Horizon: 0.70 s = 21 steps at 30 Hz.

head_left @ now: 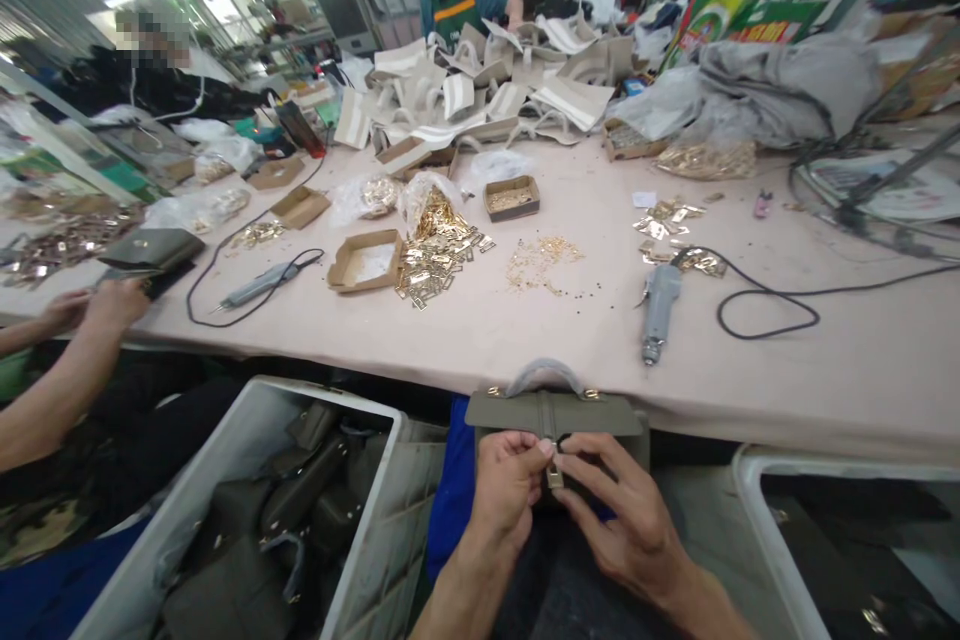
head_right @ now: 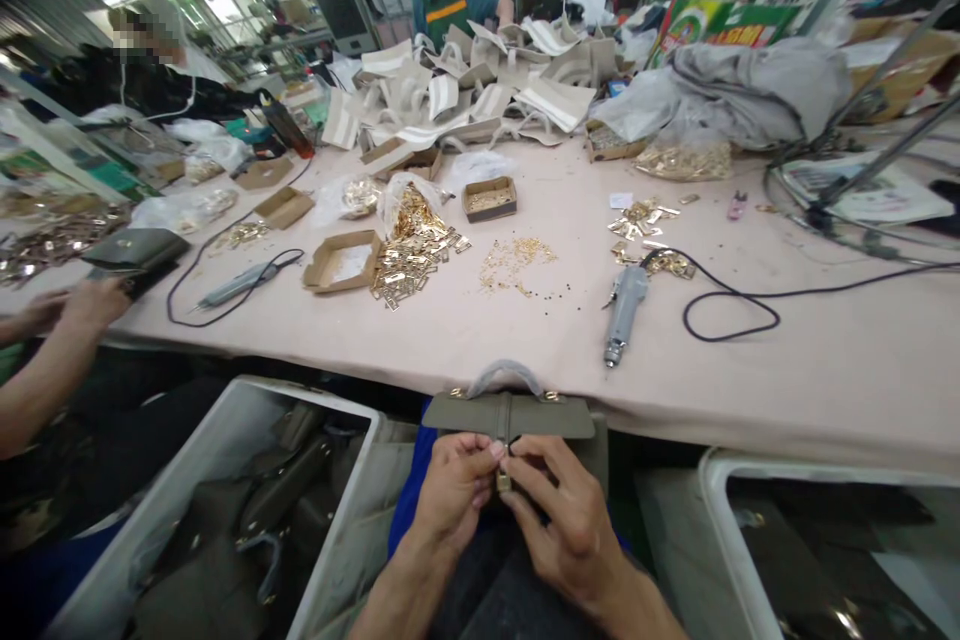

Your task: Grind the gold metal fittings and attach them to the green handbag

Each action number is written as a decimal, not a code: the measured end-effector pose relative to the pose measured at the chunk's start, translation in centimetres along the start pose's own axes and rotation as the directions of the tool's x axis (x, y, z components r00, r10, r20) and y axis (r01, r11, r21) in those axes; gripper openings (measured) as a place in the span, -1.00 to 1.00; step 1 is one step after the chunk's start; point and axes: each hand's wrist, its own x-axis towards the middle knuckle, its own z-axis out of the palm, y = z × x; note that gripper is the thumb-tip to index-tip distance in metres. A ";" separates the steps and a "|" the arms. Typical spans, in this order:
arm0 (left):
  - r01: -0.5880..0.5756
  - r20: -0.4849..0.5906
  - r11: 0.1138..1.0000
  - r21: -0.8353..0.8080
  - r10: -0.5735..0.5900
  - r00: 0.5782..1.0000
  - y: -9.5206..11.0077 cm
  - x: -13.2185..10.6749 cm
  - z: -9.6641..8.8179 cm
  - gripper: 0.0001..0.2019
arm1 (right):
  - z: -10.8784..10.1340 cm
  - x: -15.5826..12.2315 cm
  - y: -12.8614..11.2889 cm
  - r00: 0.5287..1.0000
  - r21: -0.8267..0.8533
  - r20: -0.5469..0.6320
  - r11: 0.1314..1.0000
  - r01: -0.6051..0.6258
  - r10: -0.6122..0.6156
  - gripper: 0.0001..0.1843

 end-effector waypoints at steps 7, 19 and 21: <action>0.114 0.100 0.993 0.015 -0.115 0.988 0.9 -0.7 0.1 -0.58 | 0.5 1.9 0.3 0.975 -0.073 0.070 0.974 0.213 -0.208 -0.61; -0.572 0.168 0.698 0.432 0.560 0.811 0.6 -2.5 1.2 -0.70 | -3.3 8.5 0.2 0.887 0.184 0.228 0.877 -0.444 0.401 -0.72; -0.559 0.173 0.734 0.386 0.538 0.825 0.8 -1.9 1.5 -0.68 | -3.3 8.6 0.8 0.840 0.206 0.277 0.825 -0.526 0.466 -0.70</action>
